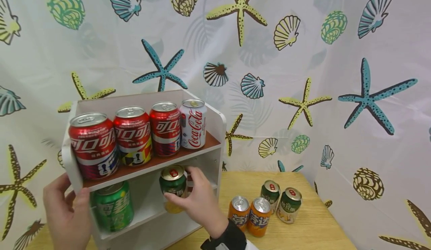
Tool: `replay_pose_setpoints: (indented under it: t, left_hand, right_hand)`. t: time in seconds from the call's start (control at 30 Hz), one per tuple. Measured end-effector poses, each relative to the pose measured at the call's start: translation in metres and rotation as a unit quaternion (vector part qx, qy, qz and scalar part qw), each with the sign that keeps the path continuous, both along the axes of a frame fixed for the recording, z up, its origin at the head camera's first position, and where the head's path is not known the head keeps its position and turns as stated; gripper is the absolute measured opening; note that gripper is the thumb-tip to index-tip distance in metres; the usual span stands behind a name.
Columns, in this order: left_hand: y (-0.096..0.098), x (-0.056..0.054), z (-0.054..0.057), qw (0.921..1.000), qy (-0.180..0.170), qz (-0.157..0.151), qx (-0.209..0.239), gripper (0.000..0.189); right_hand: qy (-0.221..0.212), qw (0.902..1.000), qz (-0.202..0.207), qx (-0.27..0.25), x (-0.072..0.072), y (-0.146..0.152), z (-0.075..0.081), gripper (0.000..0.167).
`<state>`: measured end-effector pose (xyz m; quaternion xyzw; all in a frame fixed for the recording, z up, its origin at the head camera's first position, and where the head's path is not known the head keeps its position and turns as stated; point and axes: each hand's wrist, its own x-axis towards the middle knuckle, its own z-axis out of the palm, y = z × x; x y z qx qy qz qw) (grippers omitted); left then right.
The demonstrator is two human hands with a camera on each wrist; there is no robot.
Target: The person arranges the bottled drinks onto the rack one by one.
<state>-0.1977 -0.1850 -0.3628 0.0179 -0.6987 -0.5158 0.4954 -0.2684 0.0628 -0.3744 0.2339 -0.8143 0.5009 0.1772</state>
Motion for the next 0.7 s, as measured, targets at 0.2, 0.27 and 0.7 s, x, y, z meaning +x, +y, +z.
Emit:
replay_pose_setpoints:
  t: [0.2, 0.27, 0.7]
  left_hand:
    - [0.0, -0.002, -0.001, 1.0, 0.009, -0.002, -0.002, 0.05]
    - [0.0, -0.002, -0.001, 0.9999, 0.011, -0.002, -0.002, 0.049]
    - [0.001, -0.001, -0.001, 1.0, 0.001, 0.0, 0.005, 0.049]
  right_hand:
    - [-0.006, 0.9999, 0.009, 0.006, -0.003, -0.008, -0.002, 0.068]
    - [-0.011, 0.9999, 0.009, 0.007, -0.004, -0.009, -0.002, 0.069]
    - [-0.07, 0.9967, 0.039, 0.015, -0.011, -0.02, -0.004, 0.079]
